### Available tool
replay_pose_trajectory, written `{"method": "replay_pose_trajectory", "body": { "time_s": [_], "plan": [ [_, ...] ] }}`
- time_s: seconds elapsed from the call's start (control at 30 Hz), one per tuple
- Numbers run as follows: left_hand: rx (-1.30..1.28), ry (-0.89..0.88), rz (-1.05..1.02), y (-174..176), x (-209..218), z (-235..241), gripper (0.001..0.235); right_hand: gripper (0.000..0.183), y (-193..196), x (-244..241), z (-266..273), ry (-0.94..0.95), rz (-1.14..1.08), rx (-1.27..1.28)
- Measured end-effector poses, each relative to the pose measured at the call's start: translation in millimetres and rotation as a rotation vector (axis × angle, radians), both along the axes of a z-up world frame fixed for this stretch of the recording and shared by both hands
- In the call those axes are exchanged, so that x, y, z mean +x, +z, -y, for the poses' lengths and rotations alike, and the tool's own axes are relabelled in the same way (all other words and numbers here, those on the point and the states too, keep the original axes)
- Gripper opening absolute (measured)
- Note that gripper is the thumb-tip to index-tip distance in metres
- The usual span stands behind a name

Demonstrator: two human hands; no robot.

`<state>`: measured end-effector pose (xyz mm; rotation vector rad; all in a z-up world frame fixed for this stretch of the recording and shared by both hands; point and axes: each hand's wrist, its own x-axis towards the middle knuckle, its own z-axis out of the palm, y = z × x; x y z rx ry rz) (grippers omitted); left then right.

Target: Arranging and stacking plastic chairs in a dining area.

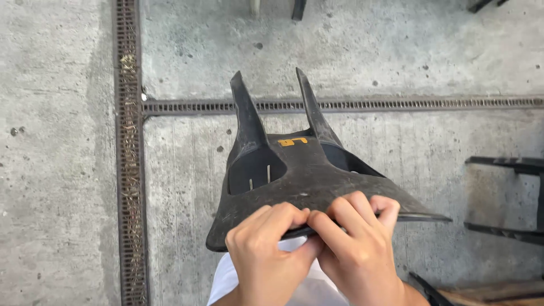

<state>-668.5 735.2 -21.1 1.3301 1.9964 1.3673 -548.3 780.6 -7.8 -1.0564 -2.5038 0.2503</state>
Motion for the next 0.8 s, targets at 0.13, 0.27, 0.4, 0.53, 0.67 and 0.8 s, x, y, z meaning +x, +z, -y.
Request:
{"method": "replay_pose_trajectory", "body": {
  "time_s": [0.13, 0.27, 0.4, 0.53, 0.67, 0.8],
  "plan": [
    [0.034, -0.037, -0.013, 2, -45, -60, 0.025, 0.02, -1, -44, -59, -0.012, -0.019, -0.042],
    [0.019, 0.004, -0.045, -13, -89, -123, 0.025, 0.021, -20, -91, -126, 0.025, -0.067, -0.066],
    [-0.04, 0.088, -0.063, -37, -140, -190, 0.03, 0.027, -47, -143, -205, 0.13, -0.107, -0.121],
    [-0.16, 0.166, -0.02, -74, -180, -243, 0.028, 0.022, -80, -192, -266, 0.146, -0.066, -0.166],
    [-0.272, 0.303, 0.151, -134, -211, -286, 0.029, 0.026, -141, -233, -316, 0.224, -0.005, -0.219],
    [-0.296, 0.389, 0.212, -162, -253, -300, 0.035, 0.025, -174, -282, -342, 0.309, -0.024, -0.24]
  ]
}}
